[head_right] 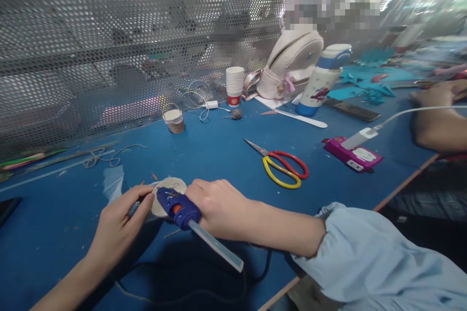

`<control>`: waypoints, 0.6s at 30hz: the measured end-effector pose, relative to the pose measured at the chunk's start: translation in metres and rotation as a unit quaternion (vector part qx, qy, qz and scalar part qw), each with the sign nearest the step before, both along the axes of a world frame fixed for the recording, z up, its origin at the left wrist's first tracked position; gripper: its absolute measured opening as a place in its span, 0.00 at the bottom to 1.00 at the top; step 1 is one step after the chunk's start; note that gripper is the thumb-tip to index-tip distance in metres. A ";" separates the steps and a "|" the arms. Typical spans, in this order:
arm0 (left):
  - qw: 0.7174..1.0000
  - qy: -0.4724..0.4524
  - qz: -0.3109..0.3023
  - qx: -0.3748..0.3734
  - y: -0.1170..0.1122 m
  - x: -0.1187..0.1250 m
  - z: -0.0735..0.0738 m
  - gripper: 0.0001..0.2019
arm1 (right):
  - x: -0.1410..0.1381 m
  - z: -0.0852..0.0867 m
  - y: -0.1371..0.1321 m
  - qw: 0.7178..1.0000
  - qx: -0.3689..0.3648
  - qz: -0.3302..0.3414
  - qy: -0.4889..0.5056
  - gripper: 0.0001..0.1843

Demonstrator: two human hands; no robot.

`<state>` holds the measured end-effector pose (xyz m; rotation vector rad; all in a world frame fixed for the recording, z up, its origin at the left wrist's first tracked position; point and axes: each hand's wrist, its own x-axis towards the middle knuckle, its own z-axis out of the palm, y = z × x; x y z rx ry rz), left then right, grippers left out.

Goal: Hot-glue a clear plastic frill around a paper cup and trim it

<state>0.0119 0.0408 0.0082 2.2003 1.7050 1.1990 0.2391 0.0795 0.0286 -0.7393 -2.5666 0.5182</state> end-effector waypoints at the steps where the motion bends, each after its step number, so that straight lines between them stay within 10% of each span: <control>1: 1.000 0.001 -0.001 0.003 0.000 0.000 0.000 0.11 | 0.000 0.000 0.000 1.000 -0.002 0.003 0.002 0.06; 18: 1.000 0.014 -0.010 0.018 0.000 -0.001 0.000 0.10 | 0.002 0.000 -0.001 1.000 -0.006 -0.009 -0.006 0.07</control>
